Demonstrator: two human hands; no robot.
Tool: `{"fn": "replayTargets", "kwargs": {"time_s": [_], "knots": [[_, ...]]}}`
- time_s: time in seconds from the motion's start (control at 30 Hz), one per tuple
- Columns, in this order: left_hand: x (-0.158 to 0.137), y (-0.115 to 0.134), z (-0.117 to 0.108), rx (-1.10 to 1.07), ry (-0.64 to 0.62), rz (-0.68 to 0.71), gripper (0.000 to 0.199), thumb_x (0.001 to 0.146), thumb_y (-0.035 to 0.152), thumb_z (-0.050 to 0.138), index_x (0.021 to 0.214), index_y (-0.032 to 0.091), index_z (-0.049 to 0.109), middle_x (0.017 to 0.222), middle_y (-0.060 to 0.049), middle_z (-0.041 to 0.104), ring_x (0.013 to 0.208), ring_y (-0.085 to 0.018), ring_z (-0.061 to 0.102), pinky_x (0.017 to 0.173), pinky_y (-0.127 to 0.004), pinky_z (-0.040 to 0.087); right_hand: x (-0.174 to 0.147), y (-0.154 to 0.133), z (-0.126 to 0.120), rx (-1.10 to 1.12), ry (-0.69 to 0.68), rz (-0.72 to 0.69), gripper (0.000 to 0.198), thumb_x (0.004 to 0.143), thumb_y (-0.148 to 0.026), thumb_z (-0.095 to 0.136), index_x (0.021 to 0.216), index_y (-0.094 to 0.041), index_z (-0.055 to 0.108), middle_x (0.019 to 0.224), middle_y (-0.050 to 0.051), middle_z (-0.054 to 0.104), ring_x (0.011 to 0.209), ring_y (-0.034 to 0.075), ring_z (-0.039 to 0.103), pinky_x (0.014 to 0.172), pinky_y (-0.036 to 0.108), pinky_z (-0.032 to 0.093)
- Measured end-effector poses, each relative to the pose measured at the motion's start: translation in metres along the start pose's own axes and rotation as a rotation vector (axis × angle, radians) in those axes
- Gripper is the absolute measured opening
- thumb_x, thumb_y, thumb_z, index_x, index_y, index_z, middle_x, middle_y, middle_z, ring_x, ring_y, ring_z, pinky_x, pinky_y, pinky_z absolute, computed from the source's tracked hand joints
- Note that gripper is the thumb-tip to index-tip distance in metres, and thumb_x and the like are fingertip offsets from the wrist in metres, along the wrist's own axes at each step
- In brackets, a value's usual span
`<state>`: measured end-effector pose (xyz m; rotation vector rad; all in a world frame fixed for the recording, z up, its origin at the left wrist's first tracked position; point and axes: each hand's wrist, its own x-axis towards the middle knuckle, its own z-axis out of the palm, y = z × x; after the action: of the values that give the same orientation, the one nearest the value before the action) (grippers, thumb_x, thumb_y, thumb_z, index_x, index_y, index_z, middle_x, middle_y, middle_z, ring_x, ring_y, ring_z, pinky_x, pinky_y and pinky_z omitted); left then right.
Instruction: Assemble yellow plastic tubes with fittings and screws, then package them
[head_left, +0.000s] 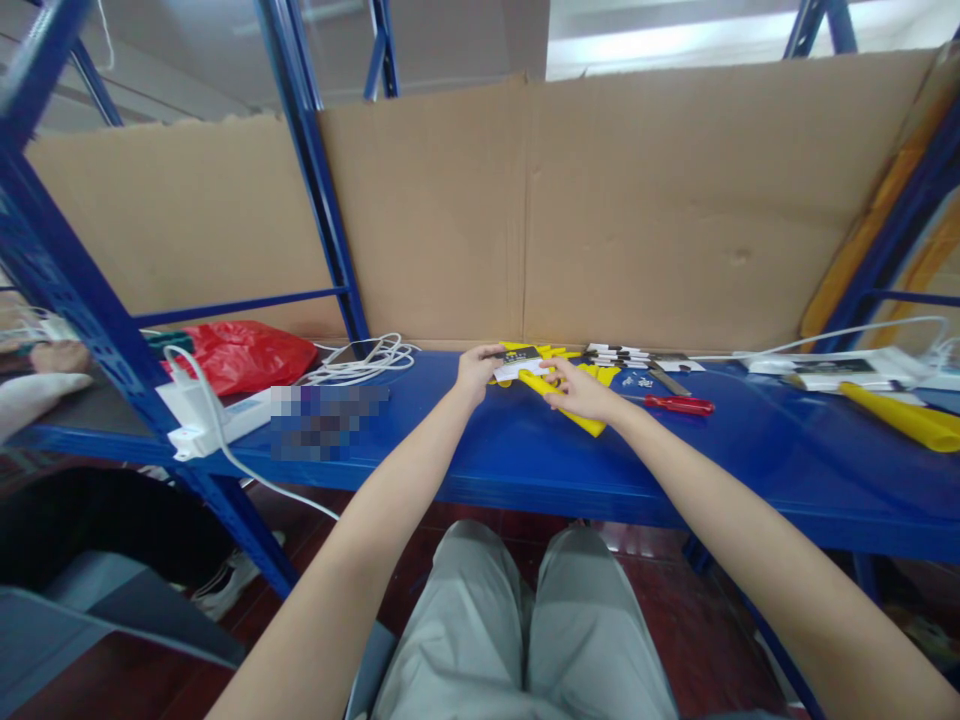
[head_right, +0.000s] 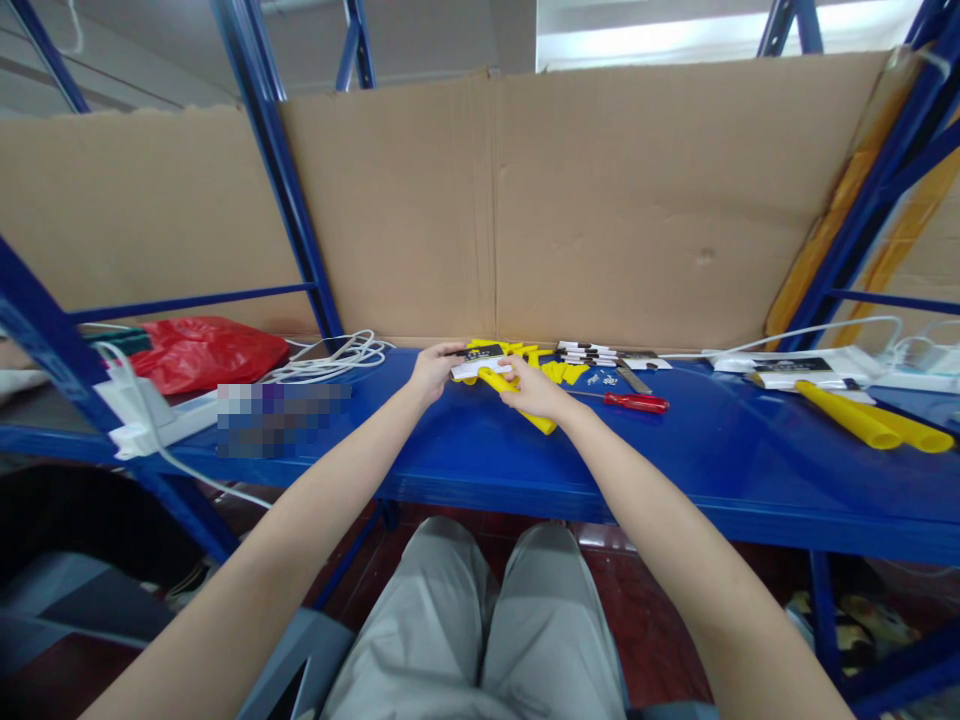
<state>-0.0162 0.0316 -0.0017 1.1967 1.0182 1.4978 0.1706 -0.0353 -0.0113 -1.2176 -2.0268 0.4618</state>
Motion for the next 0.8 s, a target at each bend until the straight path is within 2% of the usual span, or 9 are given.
{"fn": "replayTargets", "kwargs": {"time_s": [0.13, 0.3, 0.53, 0.7, 0.8], "knots": [[-0.004, -0.001, 0.002, 0.052, -0.117, -0.029, 0.030, 0.056, -0.007, 0.059, 0.075, 0.012, 0.072, 0.080, -0.005, 0.073, 0.059, -0.011, 0.063, 0.062, -0.025, 0.054, -0.001, -0.001, -0.006, -0.192, -0.052, -0.127, 0.060, 0.073, -0.007, 0.057, 0.132, -0.018, 0.052, 0.131, 0.013, 0.061, 0.114, 0.025, 0.061, 0.100, 0.043, 0.047], [-0.006, -0.001, 0.002, 0.060, -0.199, -0.032, 0.032, 0.058, -0.009, 0.058, 0.074, 0.013, 0.073, 0.091, -0.007, 0.075, 0.073, -0.014, 0.067, 0.073, -0.028, 0.055, -0.002, -0.001, -0.008, -0.313, -0.107, -0.177, 0.060, 0.074, -0.004, 0.053, 0.132, -0.020, 0.055, 0.136, 0.012, 0.058, 0.122, 0.025, 0.056, 0.104, 0.043, 0.043], [-0.004, -0.002, 0.001, 0.093, -0.228, 0.003, 0.034, 0.057, -0.008, 0.058, 0.077, 0.014, 0.075, 0.092, -0.006, 0.075, 0.084, -0.016, 0.068, 0.084, -0.031, 0.054, -0.005, -0.011, -0.004, -0.484, -0.161, -0.129, 0.061, 0.078, -0.003, 0.049, 0.135, -0.023, 0.056, 0.134, 0.013, 0.054, 0.113, 0.025, 0.060, 0.100, 0.044, 0.044], [-0.008, 0.002, 0.003, 0.112, -0.159, 0.022, 0.031, 0.058, -0.007, 0.059, 0.074, 0.014, 0.074, 0.079, -0.002, 0.073, 0.065, -0.011, 0.064, 0.070, -0.025, 0.055, -0.008, -0.017, -0.004, -0.536, -0.159, -0.095, 0.057, 0.081, -0.007, 0.048, 0.134, -0.026, 0.058, 0.131, 0.013, 0.055, 0.101, 0.026, 0.064, 0.095, 0.043, 0.048], [-0.012, 0.006, 0.004, 0.114, -0.115, 0.019, 0.026, 0.061, -0.006, 0.062, 0.074, 0.015, 0.073, 0.071, 0.000, 0.070, 0.058, -0.010, 0.062, 0.064, -0.023, 0.053, -0.010, -0.014, -0.003, -0.511, -0.138, -0.110, 0.061, 0.080, -0.008, 0.049, 0.136, -0.030, 0.057, 0.134, 0.011, 0.054, 0.101, 0.026, 0.064, 0.094, 0.041, 0.048]]}}
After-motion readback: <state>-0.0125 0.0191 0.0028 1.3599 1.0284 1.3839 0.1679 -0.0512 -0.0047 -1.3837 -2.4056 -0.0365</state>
